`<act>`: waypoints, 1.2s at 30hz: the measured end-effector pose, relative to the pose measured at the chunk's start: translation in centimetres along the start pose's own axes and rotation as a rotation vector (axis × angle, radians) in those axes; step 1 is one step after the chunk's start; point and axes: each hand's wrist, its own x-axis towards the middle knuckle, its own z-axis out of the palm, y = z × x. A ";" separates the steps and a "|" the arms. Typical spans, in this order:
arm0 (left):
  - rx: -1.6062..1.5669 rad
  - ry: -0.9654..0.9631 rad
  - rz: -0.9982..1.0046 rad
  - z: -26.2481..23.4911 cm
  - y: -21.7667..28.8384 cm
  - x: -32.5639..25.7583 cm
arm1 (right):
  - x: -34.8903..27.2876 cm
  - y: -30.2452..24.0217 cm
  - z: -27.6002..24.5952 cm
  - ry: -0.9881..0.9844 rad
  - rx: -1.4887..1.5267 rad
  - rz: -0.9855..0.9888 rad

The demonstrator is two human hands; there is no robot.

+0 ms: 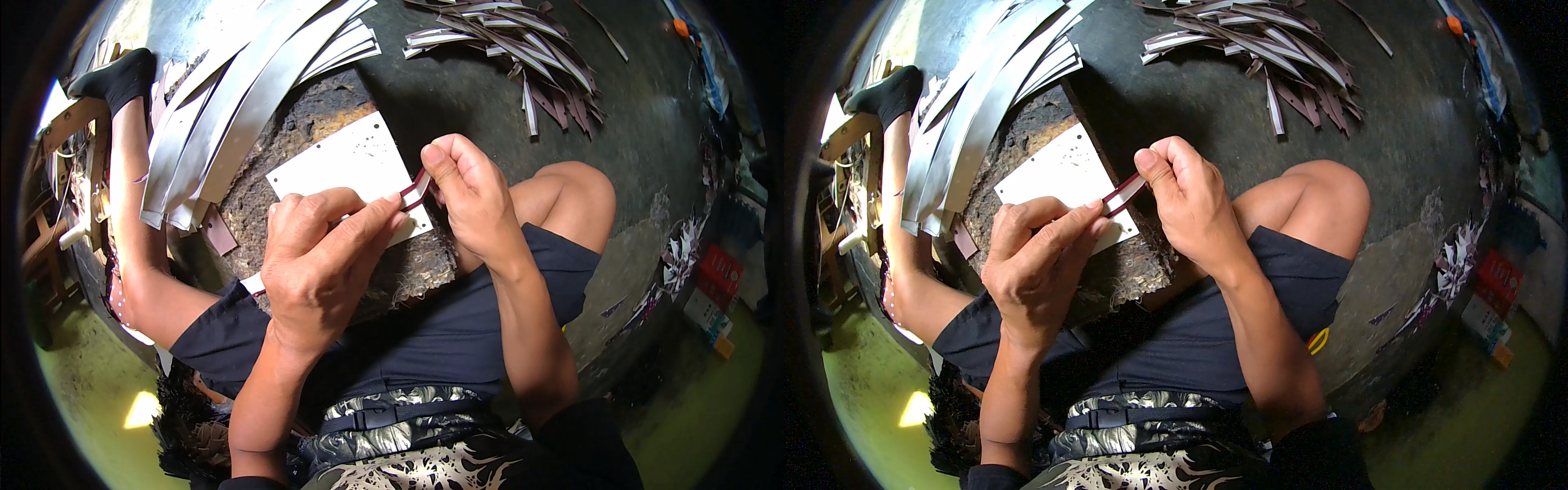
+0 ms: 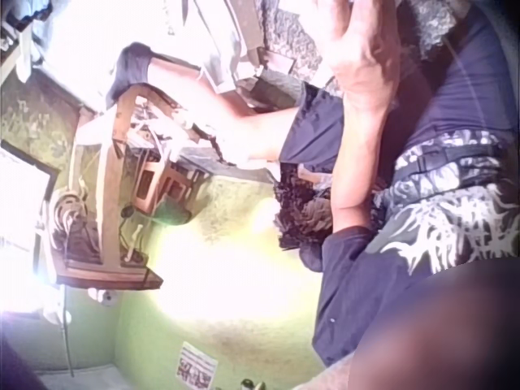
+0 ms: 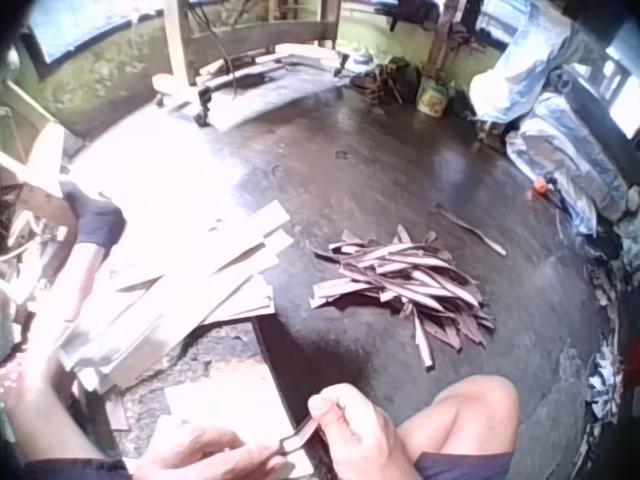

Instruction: The person sits on the floor and repeatedly peels the backing off thin strips of material. They place the peeled strips into a pile on the floor. The person handles the strips one at a time, peeling the backing and stacking them.

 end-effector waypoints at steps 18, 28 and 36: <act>-0.010 -0.002 0.005 -0.1 -0.2 0.0 | 1.9 1.6 -0.2 0.134 -0.350 -0.001; -0.008 -0.006 0.008 -0.2 -0.2 0.1 | 3.3 3.4 0.3 0.233 -0.565 -0.064; -0.014 -0.005 0.013 -0.2 -0.2 0.1 | 3.9 3.3 0.2 0.218 -0.744 0.035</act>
